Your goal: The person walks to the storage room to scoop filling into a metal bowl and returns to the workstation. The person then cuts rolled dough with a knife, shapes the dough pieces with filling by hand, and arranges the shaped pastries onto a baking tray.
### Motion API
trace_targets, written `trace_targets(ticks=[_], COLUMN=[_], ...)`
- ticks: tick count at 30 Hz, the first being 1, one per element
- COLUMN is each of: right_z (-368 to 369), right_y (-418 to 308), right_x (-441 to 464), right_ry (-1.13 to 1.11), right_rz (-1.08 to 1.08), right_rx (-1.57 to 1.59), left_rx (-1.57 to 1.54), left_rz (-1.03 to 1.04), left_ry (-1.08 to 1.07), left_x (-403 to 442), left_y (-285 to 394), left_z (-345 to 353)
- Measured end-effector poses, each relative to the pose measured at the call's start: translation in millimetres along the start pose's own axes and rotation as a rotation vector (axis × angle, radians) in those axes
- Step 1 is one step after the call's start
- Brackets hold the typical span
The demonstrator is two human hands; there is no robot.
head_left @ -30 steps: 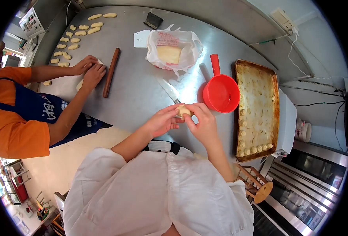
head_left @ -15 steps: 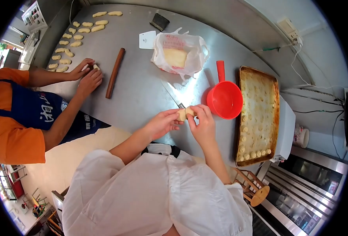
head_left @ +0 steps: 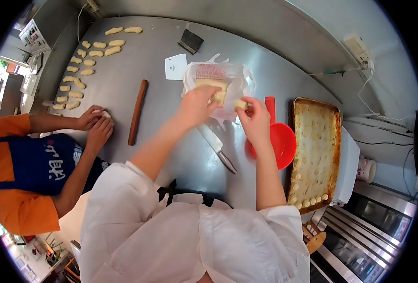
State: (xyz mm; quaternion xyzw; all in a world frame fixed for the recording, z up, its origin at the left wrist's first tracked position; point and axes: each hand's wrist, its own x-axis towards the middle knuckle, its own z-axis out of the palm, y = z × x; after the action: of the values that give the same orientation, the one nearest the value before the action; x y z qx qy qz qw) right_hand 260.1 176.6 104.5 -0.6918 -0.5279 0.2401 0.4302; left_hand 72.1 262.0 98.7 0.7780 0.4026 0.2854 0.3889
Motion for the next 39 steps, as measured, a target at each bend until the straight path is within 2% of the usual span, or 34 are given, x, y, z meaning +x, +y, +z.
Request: trace_targets(ticks=[2,3,5,6,8,9,11,15,17,18,20,21,23,24,26,27,29,30,31,33,39], right_z=[21.6,39.9,72.0,85.1,103.0,108.9,118.1,129.9,129.8,124.7,105.8,98.0,81.0,73.8,59.5,49.9,32.5,22.1,15.8,3.4,-10.1], right_y=[12.5,29.9,57.3,61.8,73.1,79.8,93.2,111.8,115.2,107.8,81.2,72.2,59.5,58.3,58.7,55.7,46.5,29.0,28.7,29.8,0.3], right_x=[34.8,50.8,74.2,81.5,92.9,101.1,116.6,129.3,128.1,126.2,116.2,107.7,91.9,80.2,50.5,35.7,5.0,-9.3,-25.1,-53.3,-118.2], right_ry=[-0.08,-0.127,-0.178,-0.224,-0.242,-0.244,-0.159,-0.264,-0.266,-0.264,-0.18,-0.174,-0.081,-0.067,-0.028,-0.014,-0.105,-0.113,-0.096,-0.22,-0.024], right_rz=[0.016,-0.061,-0.143,-0.128,-0.128,-0.123,-0.19,-0.177,-0.185,-0.188,-0.047,-0.042,0.148,0.149,0.466,0.461,0.67,0.749,0.735,0.831,0.759], right_rx=[-0.088,-0.206,-0.314,-0.353,-0.427,-0.421,-0.515,-0.643,-0.682,-0.682,-0.538,-0.538,-0.011,-0.013,0.633,0.631,1.079,1.174,1.173,1.458,1.485], left_rx=[0.329,0.329,0.578,0.584,0.624,0.627,0.654,0.645,0.713,0.714,0.654,0.655,0.325,0.322,-0.775,-0.776,-1.37,-1.368,-1.469,-1.568,-1.555], left_rz=[0.112,0.102,0.063,0.055,-0.15,-0.153,-0.117,-0.133,-0.244,-0.242,-0.141,-0.135,0.019,0.032,-0.573,-0.563,-0.72,-0.71,-0.696,-0.672,-0.549], left_ry=[-0.026,-0.02,-0.212,-0.215,-0.295,-0.301,-0.075,-0.055,-0.262,-0.259,-0.098,-0.102,0.107,0.102,0.009,-0.002,-0.091,-0.109,-0.183,-0.286,-0.494], left_x=[33.4,38.1,48.0,50.5,51.5,54.9,57.5,65.6,67.2,66.5,59.9,53.3,40.1,31.9,8.8,-3.5,-28.0,-39.5,-49.7,-64.3,-93.0], left_y=[-41.1,-60.8,-94.8,-98.3,-104.1,-110.3,-122.0,-129.2,-122.3,-122.8,-124.7,-120.5,-105.9,-95.0,-73.3,-64.8,-50.5,-44.3,-39.3,-28.6,-5.4], left_z=[10.9,21.2,37.1,37.0,39.0,39.8,42.2,44.3,41.0,40.4,39.9,36.5,25.3,20.7,12.2,6.7,-4.4,-6.9,-8.0,-7.9,-8.5])
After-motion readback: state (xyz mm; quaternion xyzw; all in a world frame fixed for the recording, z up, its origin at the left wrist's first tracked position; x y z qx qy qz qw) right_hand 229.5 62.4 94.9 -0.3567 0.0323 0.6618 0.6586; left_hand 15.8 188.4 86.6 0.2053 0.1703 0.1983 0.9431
